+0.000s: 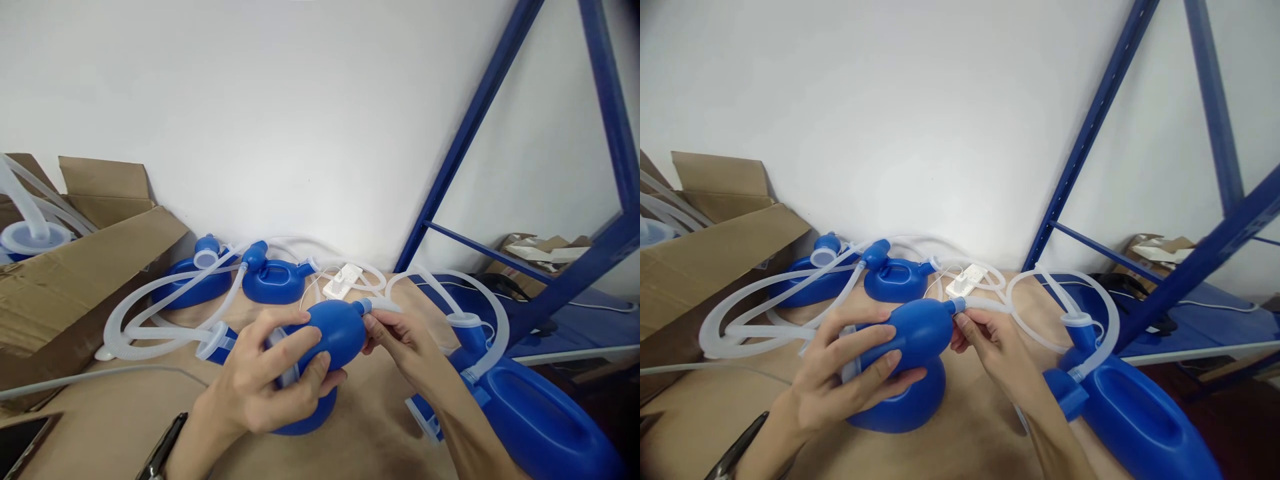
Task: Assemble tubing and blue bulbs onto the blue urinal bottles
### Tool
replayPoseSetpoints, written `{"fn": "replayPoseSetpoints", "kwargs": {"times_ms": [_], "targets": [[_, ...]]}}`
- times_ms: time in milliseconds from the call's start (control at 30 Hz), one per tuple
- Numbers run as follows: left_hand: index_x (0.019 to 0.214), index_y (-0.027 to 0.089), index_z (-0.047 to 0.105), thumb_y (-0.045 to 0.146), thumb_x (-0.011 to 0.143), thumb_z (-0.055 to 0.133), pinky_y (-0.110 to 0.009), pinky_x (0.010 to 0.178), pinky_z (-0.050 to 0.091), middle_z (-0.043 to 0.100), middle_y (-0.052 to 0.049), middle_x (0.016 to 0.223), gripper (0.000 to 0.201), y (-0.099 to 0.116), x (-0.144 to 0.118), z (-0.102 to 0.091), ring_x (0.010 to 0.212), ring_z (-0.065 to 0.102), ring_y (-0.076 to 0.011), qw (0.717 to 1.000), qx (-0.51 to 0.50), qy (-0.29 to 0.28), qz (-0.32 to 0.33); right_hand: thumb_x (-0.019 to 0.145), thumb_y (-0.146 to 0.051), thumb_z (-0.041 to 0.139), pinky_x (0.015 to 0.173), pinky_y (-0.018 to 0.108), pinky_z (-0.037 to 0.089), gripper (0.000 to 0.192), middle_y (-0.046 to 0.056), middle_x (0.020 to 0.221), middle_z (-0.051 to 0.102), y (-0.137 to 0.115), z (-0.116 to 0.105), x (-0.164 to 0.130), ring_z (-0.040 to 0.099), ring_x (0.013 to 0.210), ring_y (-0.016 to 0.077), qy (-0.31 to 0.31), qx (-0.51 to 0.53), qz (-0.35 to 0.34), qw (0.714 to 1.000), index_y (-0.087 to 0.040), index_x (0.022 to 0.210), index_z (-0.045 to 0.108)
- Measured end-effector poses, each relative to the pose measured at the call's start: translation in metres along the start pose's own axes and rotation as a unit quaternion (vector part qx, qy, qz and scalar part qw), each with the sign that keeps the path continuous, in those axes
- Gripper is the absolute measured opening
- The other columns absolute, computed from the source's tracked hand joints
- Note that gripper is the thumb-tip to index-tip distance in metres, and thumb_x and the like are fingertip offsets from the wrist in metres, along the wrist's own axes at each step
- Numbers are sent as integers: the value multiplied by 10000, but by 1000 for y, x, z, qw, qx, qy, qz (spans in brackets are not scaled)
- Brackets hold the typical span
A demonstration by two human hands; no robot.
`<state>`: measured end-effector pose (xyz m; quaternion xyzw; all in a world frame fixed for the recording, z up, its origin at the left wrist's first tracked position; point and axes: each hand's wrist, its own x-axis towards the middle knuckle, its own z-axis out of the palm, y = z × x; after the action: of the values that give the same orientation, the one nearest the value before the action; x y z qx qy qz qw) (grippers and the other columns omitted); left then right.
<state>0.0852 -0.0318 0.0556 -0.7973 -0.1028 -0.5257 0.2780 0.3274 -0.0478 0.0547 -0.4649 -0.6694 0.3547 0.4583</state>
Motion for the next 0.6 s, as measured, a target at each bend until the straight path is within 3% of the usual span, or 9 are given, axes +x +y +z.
{"fn": "replayPoseSetpoints", "kwargs": {"times_ms": [167,367,467,600], "targets": [[813,232,670,244,685,964,-378,659,696,687,-25,940,322,1,0,-1,902,700,-229,1000,9,6,-18,943,-613,630,683,319,567,487,44,692,686,1,3,-2,653,689,204,33,9,-6,999,-195,707,707],[1006,213,634,225,835,847,-485,804,665,654,-64,1026,274,6,-4,8,961,701,-263,985,-37,70,-155,904,-660,671,952,431,571,445,74,996,769,11,27,7,706,945,258,96,179,11,979,-230,952,772],[1021,234,630,290,850,836,-505,827,653,649,-53,1028,274,8,-4,12,922,707,-256,976,-52,90,-193,889,-699,658,955,448,565,484,89,1069,777,19,37,7,706,1039,294,115,248,23,962,-255,1050,767],[1049,241,632,344,847,842,-496,827,654,654,-47,1015,308,8,-3,13,911,710,-252,969,-66,107,-214,860,-721,675,891,413,570,499,82,1086,773,29,43,4,697,1038,292,159,252,32,954,-268,1062,735]]}}
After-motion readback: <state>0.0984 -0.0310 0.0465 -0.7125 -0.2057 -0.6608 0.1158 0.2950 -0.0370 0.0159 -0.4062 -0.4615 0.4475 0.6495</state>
